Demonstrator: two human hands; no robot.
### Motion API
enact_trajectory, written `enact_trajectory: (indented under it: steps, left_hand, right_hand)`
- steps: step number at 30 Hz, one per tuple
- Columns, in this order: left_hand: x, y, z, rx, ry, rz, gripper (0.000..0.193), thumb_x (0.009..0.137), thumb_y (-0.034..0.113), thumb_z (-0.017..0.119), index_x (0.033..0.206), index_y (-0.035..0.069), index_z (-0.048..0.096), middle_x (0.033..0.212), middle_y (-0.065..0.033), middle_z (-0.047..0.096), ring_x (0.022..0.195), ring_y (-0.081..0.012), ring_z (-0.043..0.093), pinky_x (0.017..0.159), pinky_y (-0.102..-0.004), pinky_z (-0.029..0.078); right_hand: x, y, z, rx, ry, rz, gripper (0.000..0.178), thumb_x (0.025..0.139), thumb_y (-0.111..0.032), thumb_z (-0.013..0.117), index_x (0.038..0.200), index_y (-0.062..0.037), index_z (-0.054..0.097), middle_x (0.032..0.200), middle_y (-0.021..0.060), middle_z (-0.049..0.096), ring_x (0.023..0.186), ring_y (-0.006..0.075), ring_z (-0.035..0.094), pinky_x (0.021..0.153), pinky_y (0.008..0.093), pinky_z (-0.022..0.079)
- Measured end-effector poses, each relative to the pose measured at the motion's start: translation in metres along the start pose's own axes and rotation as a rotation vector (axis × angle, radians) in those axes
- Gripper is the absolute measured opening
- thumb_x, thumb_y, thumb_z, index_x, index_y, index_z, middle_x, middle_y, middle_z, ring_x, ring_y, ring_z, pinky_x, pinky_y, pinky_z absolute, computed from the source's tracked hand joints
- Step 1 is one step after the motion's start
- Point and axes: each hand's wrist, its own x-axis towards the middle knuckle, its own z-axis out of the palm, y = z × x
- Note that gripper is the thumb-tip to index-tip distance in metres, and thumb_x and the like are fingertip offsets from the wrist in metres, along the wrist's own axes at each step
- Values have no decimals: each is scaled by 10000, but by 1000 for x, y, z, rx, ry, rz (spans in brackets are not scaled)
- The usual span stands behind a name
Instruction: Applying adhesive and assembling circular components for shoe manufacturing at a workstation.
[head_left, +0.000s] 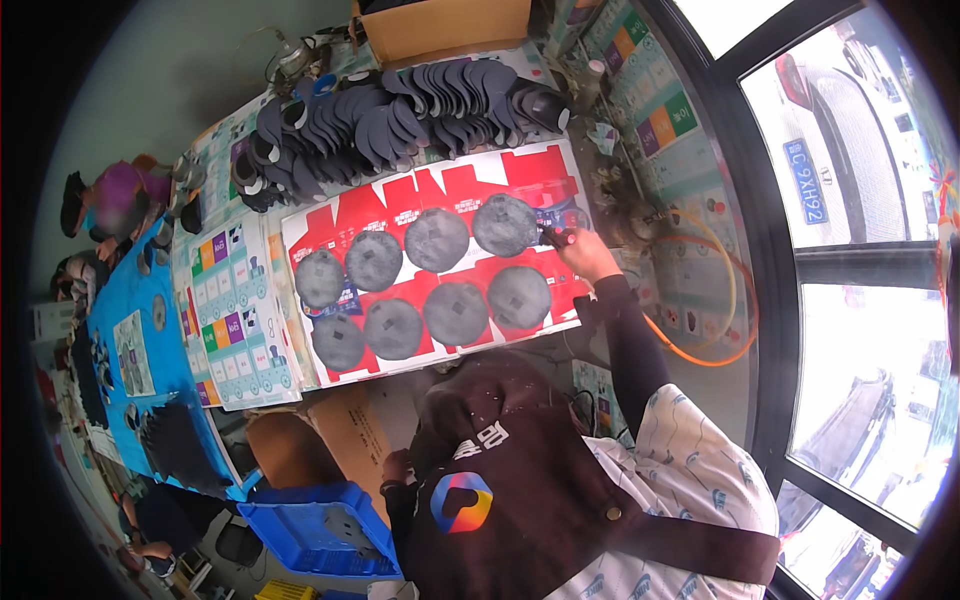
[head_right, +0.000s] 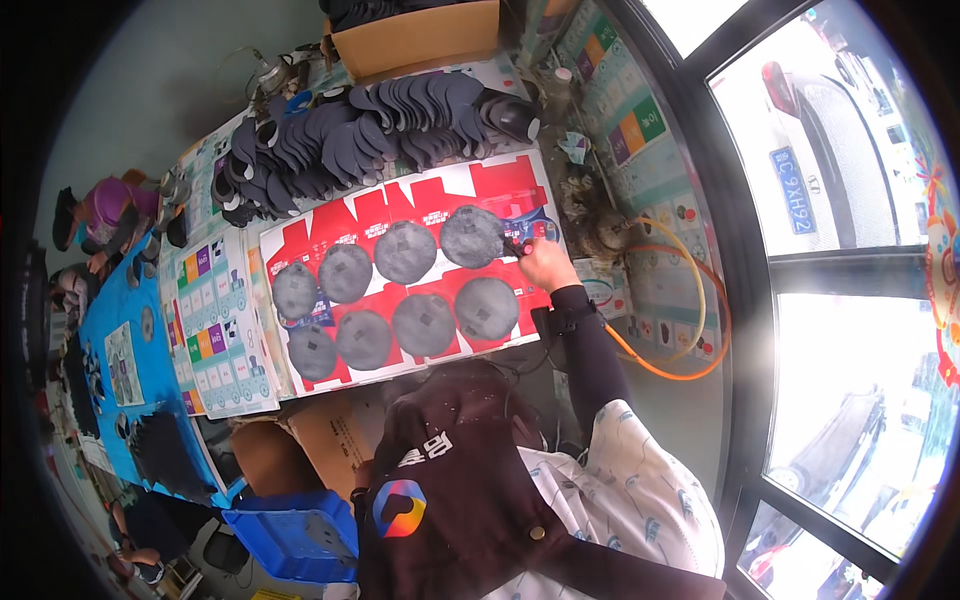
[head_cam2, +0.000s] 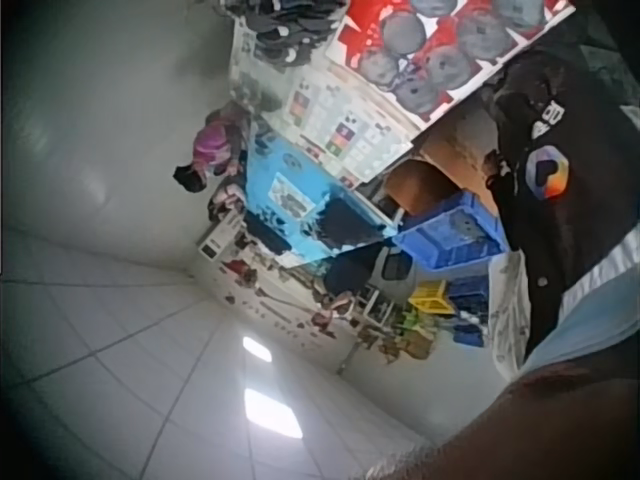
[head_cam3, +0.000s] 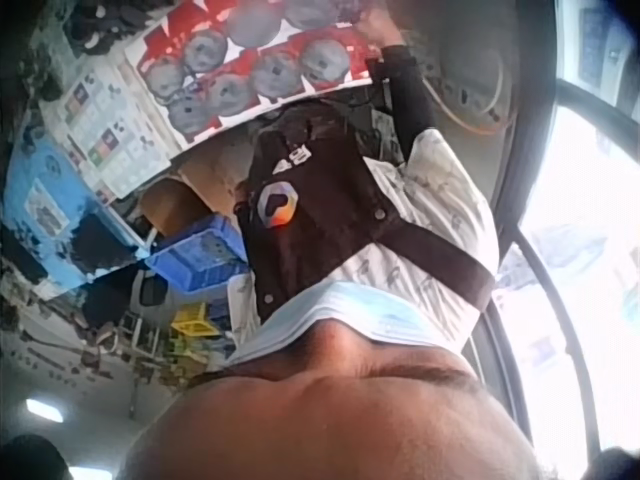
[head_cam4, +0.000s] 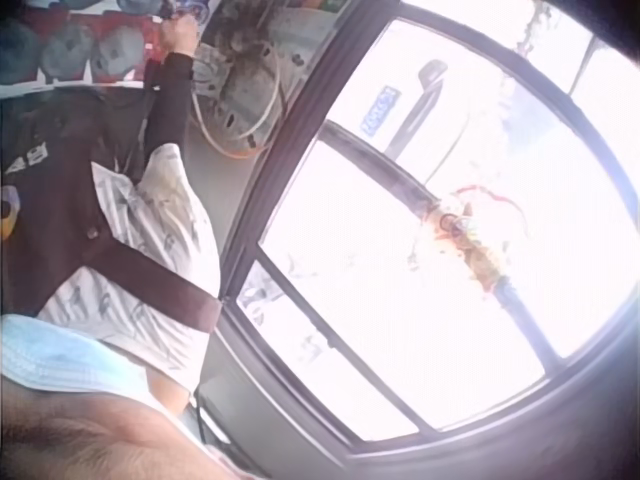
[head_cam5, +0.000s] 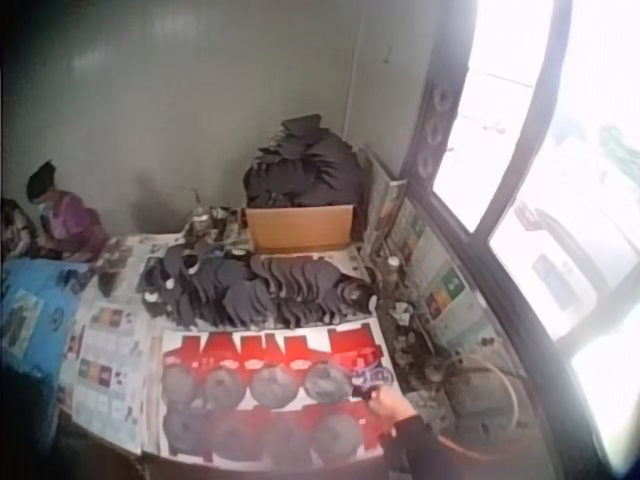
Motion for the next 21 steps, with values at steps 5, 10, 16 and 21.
enact_trajectory:
  steps: [5,10,16,21]
  left_hand:
    - [-7,8,6,-71,78,-68,226,983,288,570,1043,92,664,861,-38,707,717,-176,688,570,-338,502]
    - [2,17,3,-200,231,-219,302,980,338,617,1049,55,696,885,-76,732,725,-176,707,585,-318,530]
    - [23,70,-59,56,787,114,189,880,172,703,936,4,639,868,-157,671,822,-284,664,760,-399,529]
    - [44,209,-120,483,858,311,271,867,132,682,1120,72,606,976,-150,644,998,-374,600,870,-493,494]
  right_hand:
    - [-16,-2,20,646,-346,205,182,781,-119,648,934,-29,690,695,54,652,626,149,620,588,327,502]
    - [-40,60,25,136,23,-214,542,878,-58,612,1399,-37,465,1111,271,668,1000,494,633,820,529,517]
    - [-63,129,44,-405,68,74,495,841,-96,636,1285,32,457,1227,285,544,1205,491,493,1039,554,413]
    - [-70,81,62,-393,244,-78,531,741,51,612,1262,-1,519,1212,251,564,1158,477,522,992,547,430]
